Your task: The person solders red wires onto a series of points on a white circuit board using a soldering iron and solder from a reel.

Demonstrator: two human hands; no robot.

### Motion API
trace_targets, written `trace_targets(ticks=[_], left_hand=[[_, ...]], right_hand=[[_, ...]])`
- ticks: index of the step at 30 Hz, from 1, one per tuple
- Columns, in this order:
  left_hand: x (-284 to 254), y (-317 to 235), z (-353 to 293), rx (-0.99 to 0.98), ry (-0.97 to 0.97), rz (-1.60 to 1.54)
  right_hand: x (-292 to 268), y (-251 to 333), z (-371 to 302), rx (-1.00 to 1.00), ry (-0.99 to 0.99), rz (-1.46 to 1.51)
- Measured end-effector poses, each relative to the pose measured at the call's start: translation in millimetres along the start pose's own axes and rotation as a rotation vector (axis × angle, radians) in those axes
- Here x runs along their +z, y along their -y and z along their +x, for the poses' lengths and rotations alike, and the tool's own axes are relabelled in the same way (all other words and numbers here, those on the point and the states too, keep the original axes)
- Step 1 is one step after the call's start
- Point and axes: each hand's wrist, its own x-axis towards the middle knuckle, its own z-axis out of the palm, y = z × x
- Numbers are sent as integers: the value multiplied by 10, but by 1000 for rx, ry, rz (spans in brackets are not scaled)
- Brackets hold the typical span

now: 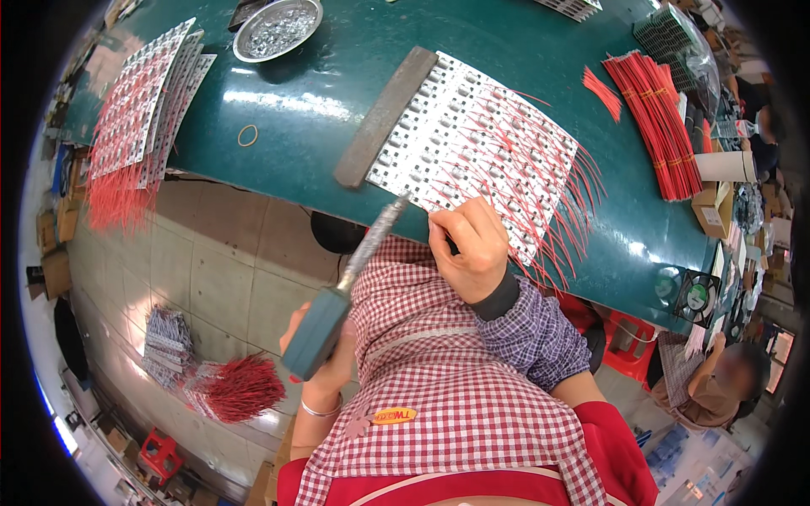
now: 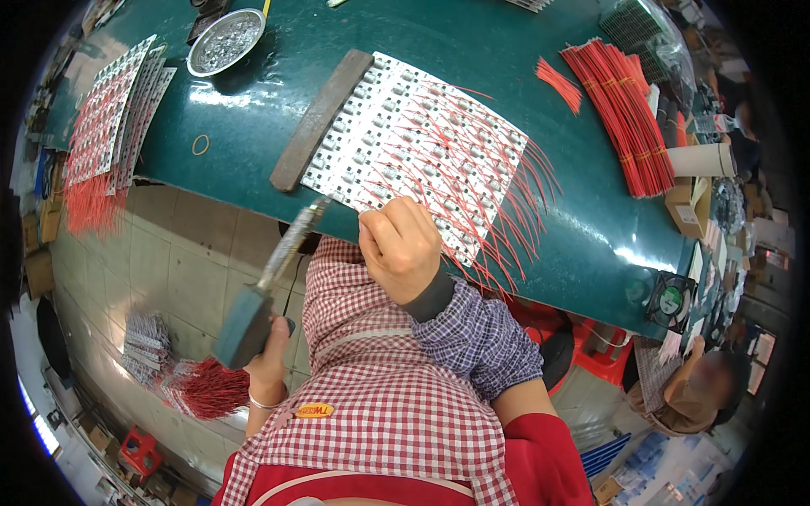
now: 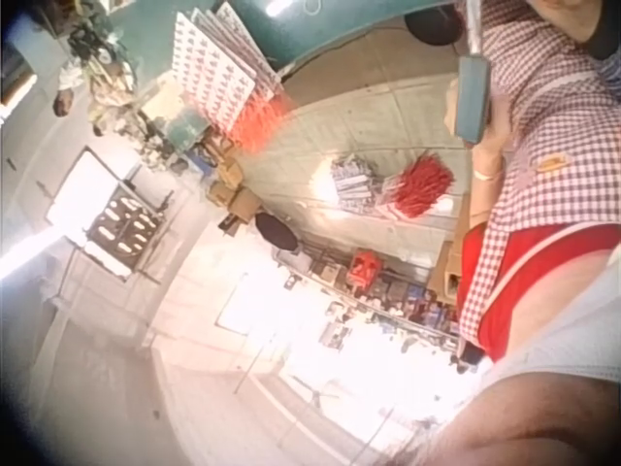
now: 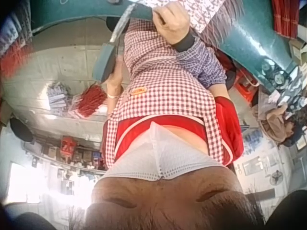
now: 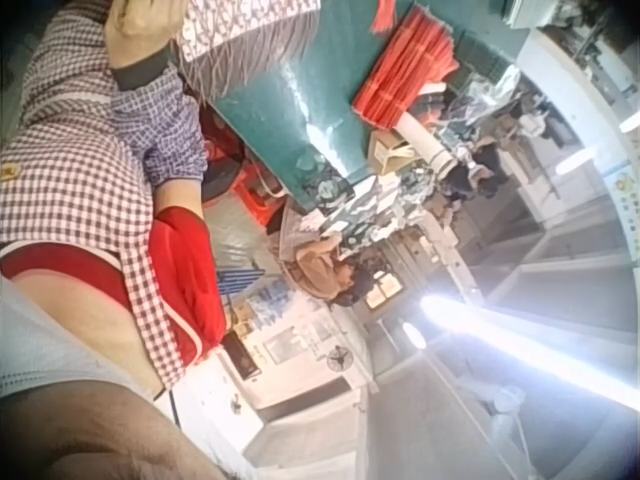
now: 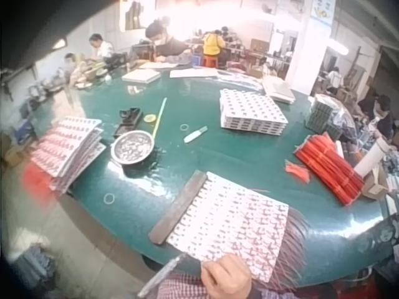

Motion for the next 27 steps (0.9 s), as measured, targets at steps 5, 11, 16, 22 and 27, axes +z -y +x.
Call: trace_targets(ticks=[5,11,16,22,27], left_hand=[[-44,1,-39,-120,-69,-99],[39,-49,39,-56,-92,-157],[89,-60,144,-81,-125,-220],[116,11,416,-87,-214,-88],[343,161,759,-83,-314,-78]], right_hand=[[-36,2,-9,13,9,-12],[-61,15,9,29,37,27],[-206,62,40,32,116,21],[-910,177,84,147,557,145],[-1019,-39,364,78,325,-9]])
